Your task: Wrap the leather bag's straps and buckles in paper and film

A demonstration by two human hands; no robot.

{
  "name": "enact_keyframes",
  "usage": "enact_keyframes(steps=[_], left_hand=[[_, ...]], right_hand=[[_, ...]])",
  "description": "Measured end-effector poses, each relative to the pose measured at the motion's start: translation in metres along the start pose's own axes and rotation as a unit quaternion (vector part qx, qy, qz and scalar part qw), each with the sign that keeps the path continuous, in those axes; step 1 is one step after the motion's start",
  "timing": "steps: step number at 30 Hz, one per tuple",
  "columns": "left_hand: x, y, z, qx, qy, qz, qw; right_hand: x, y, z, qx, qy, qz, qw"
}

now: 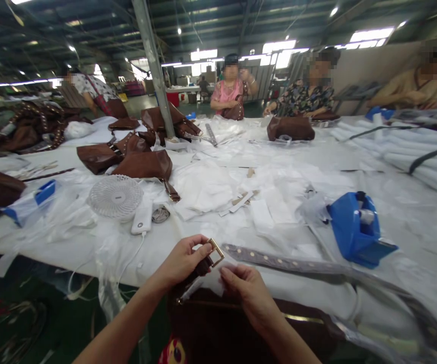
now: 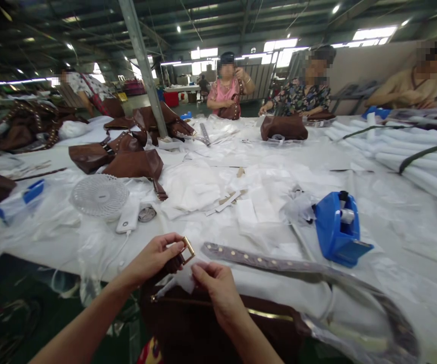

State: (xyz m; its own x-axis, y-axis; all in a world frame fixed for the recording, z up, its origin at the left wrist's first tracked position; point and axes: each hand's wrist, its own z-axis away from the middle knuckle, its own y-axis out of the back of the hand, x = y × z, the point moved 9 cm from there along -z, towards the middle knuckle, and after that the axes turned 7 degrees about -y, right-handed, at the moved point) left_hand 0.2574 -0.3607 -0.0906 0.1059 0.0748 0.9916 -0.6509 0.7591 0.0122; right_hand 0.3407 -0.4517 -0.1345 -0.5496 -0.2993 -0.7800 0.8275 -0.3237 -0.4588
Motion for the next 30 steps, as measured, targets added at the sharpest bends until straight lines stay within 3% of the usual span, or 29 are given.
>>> enact_keyframes(steps=[5,12,17,24,30], left_hand=[[0.010,0.012,0.009,-0.021,-0.012,-0.060,0.998],[0.009,0.010,0.027,-0.018,0.009,-0.042,0.999],[0.002,0.003,0.033,0.001,0.011,-0.096,0.995],[-0.002,-0.008,0.028,-0.013,0.006,-0.127,0.992],[-0.001,-0.009,0.026,-0.015,-0.002,-0.139,0.990]], right_hand=[[0.018,0.020,-0.006,0.087,-0.026,-0.146,0.985],[0.012,0.017,-0.007,0.112,-0.022,-0.269,0.956],[0.005,0.015,-0.008,0.119,-0.009,-0.269,0.956],[-0.001,0.017,-0.006,0.113,0.004,-0.265,0.958],[-0.003,0.016,-0.006,0.099,0.005,-0.240,0.966]])
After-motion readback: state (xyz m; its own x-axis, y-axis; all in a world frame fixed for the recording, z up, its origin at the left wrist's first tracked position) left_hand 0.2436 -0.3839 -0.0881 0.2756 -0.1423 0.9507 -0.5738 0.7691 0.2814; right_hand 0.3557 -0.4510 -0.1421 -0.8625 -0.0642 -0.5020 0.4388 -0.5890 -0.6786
